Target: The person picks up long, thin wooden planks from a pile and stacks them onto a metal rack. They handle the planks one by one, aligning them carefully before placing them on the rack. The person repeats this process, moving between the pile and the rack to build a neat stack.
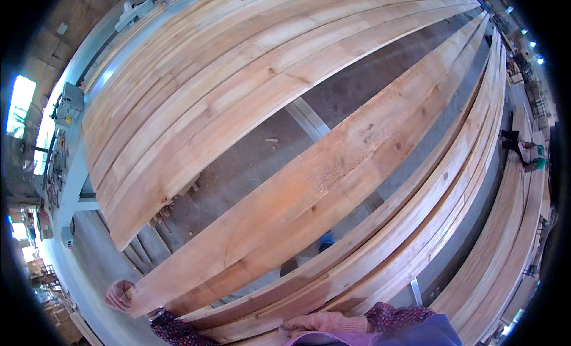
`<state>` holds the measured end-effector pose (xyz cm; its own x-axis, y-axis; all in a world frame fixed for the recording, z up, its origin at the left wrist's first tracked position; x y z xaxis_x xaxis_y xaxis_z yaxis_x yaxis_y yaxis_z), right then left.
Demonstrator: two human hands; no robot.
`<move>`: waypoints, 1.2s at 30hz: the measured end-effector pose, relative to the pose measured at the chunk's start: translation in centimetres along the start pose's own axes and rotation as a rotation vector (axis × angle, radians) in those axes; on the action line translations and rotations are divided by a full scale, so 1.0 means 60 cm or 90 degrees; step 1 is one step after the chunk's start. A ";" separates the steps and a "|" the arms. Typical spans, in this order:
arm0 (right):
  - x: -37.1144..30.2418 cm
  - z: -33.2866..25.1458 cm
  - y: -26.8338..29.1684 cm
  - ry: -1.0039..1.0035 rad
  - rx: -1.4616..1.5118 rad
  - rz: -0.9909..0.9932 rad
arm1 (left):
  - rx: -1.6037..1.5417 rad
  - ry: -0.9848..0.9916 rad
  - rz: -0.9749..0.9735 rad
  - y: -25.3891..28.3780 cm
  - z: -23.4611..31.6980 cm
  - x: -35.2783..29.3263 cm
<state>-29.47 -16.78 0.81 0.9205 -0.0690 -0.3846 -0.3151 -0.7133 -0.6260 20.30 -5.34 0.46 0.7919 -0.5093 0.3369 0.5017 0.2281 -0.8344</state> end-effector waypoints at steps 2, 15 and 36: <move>0.004 0.000 0.002 0.005 0.006 -0.002 | -0.023 0.011 -0.002 -0.003 0.000 0.003; -0.005 -0.005 0.015 0.009 -0.006 -0.002 | -0.153 0.100 -0.076 -0.020 0.000 0.011; -0.084 0.054 -0.114 0.191 -0.166 0.384 | 1.363 0.269 -0.572 -0.119 -0.189 -0.120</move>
<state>-32.69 -9.30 4.86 0.6388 -0.6657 -0.3856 -0.7579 -0.6309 -0.1662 7.07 -12.72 -0.99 0.3080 -0.9476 -0.0851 0.2855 0.0068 0.9584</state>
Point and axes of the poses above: each hand's wrist, its own x-axis towards the middle knuckle, its own y-axis out of the back of the hand, z = x × y, the point moved 1 cm from there along x, towards the middle knuckle, and after that the axes turned 11 degrees about y, right-handed, at the moved point
